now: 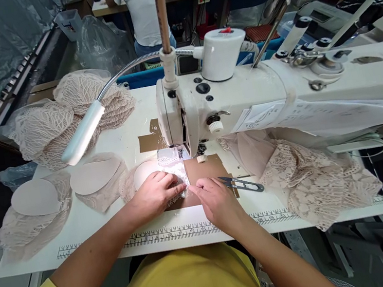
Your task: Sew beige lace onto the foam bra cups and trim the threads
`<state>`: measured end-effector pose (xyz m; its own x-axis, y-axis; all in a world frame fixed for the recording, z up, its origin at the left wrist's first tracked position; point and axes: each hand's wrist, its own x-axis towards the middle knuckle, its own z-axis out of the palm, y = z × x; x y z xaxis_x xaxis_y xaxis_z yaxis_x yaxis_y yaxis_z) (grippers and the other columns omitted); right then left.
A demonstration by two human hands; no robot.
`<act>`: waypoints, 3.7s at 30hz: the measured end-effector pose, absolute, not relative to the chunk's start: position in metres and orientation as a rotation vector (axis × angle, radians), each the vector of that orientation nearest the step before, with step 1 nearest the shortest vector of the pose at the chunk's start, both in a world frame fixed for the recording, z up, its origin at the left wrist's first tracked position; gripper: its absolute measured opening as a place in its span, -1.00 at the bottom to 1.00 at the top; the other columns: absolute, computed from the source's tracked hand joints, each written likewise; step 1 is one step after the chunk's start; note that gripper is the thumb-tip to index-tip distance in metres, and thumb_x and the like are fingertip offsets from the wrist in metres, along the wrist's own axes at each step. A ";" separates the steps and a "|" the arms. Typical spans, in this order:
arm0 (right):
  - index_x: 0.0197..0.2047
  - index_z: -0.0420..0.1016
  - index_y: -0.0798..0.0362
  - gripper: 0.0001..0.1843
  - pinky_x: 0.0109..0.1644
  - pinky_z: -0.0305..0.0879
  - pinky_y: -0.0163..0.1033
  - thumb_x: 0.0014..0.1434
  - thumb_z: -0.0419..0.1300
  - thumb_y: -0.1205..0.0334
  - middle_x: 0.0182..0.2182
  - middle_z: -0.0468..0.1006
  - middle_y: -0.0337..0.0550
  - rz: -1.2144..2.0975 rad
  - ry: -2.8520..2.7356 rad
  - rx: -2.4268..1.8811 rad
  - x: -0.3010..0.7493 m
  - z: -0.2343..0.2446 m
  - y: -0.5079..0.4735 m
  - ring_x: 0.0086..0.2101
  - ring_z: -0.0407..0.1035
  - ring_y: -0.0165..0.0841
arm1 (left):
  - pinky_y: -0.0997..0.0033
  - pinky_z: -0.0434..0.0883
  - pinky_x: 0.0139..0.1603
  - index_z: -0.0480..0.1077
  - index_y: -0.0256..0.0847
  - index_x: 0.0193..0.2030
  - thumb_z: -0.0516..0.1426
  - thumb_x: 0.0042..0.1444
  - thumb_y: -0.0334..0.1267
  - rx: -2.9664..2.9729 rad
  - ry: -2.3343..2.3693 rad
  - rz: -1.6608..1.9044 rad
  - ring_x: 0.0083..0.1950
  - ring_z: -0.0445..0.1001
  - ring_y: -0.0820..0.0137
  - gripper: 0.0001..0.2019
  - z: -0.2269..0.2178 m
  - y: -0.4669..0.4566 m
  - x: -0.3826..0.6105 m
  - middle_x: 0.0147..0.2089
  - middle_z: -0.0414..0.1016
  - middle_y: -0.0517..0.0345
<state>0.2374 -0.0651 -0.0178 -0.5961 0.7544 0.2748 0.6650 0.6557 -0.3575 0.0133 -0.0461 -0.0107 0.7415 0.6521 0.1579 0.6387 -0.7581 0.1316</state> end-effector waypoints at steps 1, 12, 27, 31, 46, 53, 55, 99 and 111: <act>0.01 0.45 0.13 -0.56 -0.18 0.25 -0.25 0.16 -0.07 0.57 -0.26 0.46 -0.07 0.304 -2.470 -1.124 0.237 -0.018 -0.064 -0.28 0.26 -0.31 | 0.26 0.24 -0.16 0.39 -0.15 0.09 -0.03 0.29 -0.36 2.865 1.063 0.304 -0.20 0.29 0.29 -0.70 -0.010 -0.046 0.013 -0.18 0.39 0.00; -0.01 0.46 0.11 -0.50 -0.28 0.15 -0.25 0.05 -0.06 0.62 -0.31 0.42 -0.08 0.105 -2.656 -1.243 0.230 -0.017 -0.059 -0.33 0.21 -0.29 | 0.27 0.33 -0.13 0.34 -0.24 0.10 -0.04 0.28 -0.34 2.796 1.130 0.321 -0.08 0.34 0.27 -0.70 -0.011 -0.042 0.015 0.14 0.36 -0.07; -0.09 0.47 0.14 -0.53 -0.26 0.13 -0.24 0.00 -0.06 0.64 -0.35 0.40 -0.09 0.033 -2.608 -1.182 0.228 -0.017 -0.061 -0.35 0.17 -0.27 | 0.25 0.33 -0.24 0.42 -0.37 -0.07 -0.04 0.20 -0.40 2.890 1.234 0.121 -0.21 0.35 0.25 -0.74 -0.010 -0.035 0.024 0.07 0.37 -0.19; -0.10 0.47 0.15 -0.54 -0.27 0.13 -0.24 0.02 -0.05 0.64 -0.35 0.40 -0.09 0.025 -2.590 -1.176 0.228 -0.018 -0.061 -0.36 0.16 -0.28 | 0.26 0.30 -0.29 0.43 -0.36 -0.12 -0.05 0.20 -0.42 2.906 1.216 0.113 -0.25 0.33 0.28 -0.75 -0.008 -0.034 0.023 0.08 0.36 -0.17; -0.19 0.49 0.10 -0.64 -0.29 0.06 -0.24 0.07 -0.01 0.60 -0.37 0.40 -0.11 0.167 -2.694 -1.278 0.221 -0.004 -0.042 -0.35 0.18 -0.30 | 0.21 0.34 -0.13 0.26 -0.41 0.25 0.02 0.12 -0.40 2.891 1.129 0.157 -0.10 0.37 0.18 -0.49 -0.011 -0.014 0.008 0.29 0.26 -0.15; -0.10 0.51 0.08 -0.62 -0.33 0.02 -0.22 0.13 -0.01 0.54 -0.33 0.44 -0.11 0.232 -2.763 -1.423 0.212 0.009 -0.021 -0.39 0.21 -0.33 | 0.20 0.32 -0.05 0.26 -0.39 0.25 -0.02 0.20 -0.40 2.933 1.077 0.101 -0.01 0.31 0.17 -0.53 -0.006 0.010 0.001 0.31 0.25 -0.09; -0.07 0.51 0.08 -0.61 -0.35 0.00 -0.22 0.16 -0.03 0.52 -0.32 0.45 -0.10 0.223 -2.730 -1.434 0.210 0.007 -0.018 -0.41 0.20 -0.34 | 0.20 0.33 -0.05 0.25 -0.37 0.26 -0.02 0.21 -0.41 2.937 1.071 0.099 -0.01 0.31 0.17 -0.54 -0.005 0.018 -0.001 0.29 0.27 -0.07; 0.03 0.52 0.02 -0.60 -0.25 0.22 -0.28 0.24 -0.02 0.42 -0.19 0.57 -0.15 0.192 -2.463 -1.391 0.216 -0.017 -0.010 -0.33 0.36 -0.34 | 0.28 0.40 -0.23 0.43 -0.28 -0.19 -0.01 0.26 -0.19 2.682 1.402 0.000 -0.20 0.43 0.24 -0.75 0.025 0.001 -0.004 -0.21 0.45 -0.04; 0.04 0.50 0.07 -0.60 -0.10 0.24 -0.22 0.26 -0.06 0.41 -0.10 0.55 -0.06 0.195 -2.449 -1.359 0.218 -0.019 -0.009 -0.17 0.38 -0.27 | 0.20 0.41 -0.07 0.36 -0.36 0.13 -0.04 0.23 -0.32 2.804 1.124 0.145 -0.07 0.36 0.21 -0.62 0.007 -0.009 0.009 0.14 0.39 -0.11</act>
